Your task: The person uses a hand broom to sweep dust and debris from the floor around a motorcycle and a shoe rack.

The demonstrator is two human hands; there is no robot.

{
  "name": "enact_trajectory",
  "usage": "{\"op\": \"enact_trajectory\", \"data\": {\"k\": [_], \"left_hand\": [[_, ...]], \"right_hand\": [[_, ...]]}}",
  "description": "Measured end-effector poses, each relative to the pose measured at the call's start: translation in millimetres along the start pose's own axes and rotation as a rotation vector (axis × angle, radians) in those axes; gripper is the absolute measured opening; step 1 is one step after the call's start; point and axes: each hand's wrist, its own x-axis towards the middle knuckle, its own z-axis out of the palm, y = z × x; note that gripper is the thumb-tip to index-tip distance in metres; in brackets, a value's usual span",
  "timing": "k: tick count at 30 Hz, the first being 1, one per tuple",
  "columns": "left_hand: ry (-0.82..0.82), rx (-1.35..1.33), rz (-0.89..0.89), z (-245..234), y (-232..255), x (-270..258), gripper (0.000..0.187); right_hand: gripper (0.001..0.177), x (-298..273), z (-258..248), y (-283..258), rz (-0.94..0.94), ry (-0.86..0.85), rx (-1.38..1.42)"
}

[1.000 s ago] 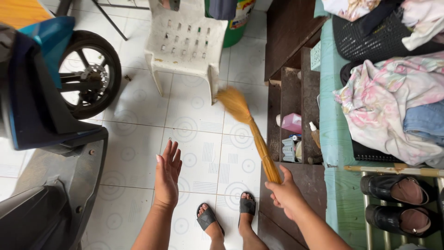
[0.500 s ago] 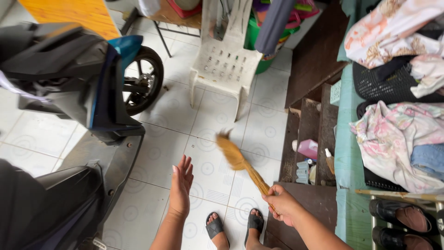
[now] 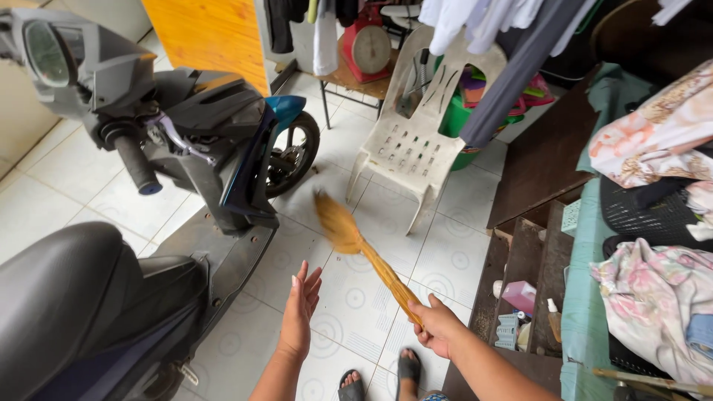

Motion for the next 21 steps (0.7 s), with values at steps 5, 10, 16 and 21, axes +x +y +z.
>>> {"op": "enact_trajectory", "data": {"k": [5, 10, 16, 21], "left_hand": [[0.043, -0.039, -0.004, -3, -14, 6, 0.079], [0.093, -0.051, -0.001, -1, -19, 17, 0.082], [0.141, -0.030, -0.007, 11, -27, 47, 0.084], [0.149, -0.050, 0.062, 16, -44, 90, 0.085]], "right_hand": [[0.034, 27, 15, 4, 0.035, -0.063, 0.098], [0.030, 42, 35, -8, -0.031, -0.031, 0.164], [0.043, 107, 42, -43, -0.172, 0.093, 0.049], [0.053, 192, 48, -80, -0.258, 0.185, -0.081]]}}
